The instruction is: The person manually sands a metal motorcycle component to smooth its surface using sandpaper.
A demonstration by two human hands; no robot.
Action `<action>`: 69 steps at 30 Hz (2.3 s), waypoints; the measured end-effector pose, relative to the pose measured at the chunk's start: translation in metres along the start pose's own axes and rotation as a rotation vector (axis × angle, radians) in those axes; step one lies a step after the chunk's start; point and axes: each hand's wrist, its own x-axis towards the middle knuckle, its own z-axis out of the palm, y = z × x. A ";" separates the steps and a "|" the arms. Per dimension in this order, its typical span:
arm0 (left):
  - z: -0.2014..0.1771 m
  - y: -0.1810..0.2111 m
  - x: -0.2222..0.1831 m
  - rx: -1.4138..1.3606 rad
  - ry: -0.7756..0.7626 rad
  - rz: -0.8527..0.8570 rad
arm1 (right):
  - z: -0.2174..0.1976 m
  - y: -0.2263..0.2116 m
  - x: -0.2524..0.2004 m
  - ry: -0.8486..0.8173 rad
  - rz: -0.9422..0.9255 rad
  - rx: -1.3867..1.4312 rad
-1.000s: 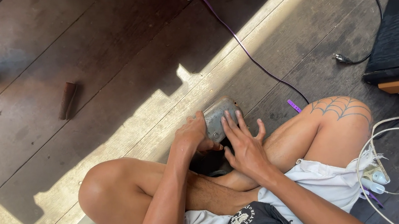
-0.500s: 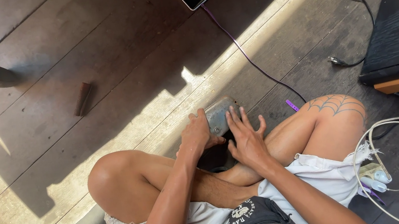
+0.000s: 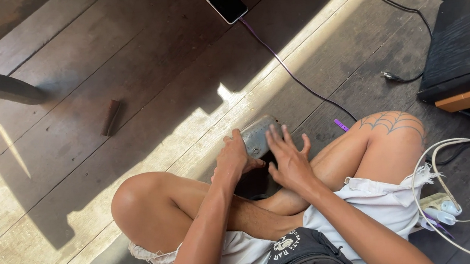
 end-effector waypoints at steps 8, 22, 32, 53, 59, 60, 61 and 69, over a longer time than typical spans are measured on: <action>0.014 -0.010 0.010 0.011 0.005 -0.017 | -0.002 -0.001 -0.004 -0.030 -0.012 -0.004; -0.003 0.001 -0.016 0.079 0.006 0.003 | -0.009 -0.003 -0.008 -0.020 0.019 0.062; 0.008 -0.009 -0.007 0.097 0.004 0.017 | -0.005 -0.007 -0.011 -0.012 0.066 0.041; 0.009 -0.010 0.007 0.105 -0.025 -0.006 | -0.006 -0.009 -0.008 0.021 0.073 0.056; 0.016 -0.015 0.014 0.099 -0.016 0.002 | -0.003 -0.005 -0.007 -0.018 0.076 0.030; 0.017 -0.014 0.013 0.100 -0.013 -0.002 | -0.003 -0.007 -0.008 -0.027 0.048 0.012; 0.015 -0.012 0.013 0.105 -0.009 -0.003 | -0.003 -0.009 -0.008 -0.032 0.021 -0.005; 0.018 -0.014 0.012 0.063 -0.018 -0.009 | -0.009 -0.014 -0.014 -0.027 0.017 -0.016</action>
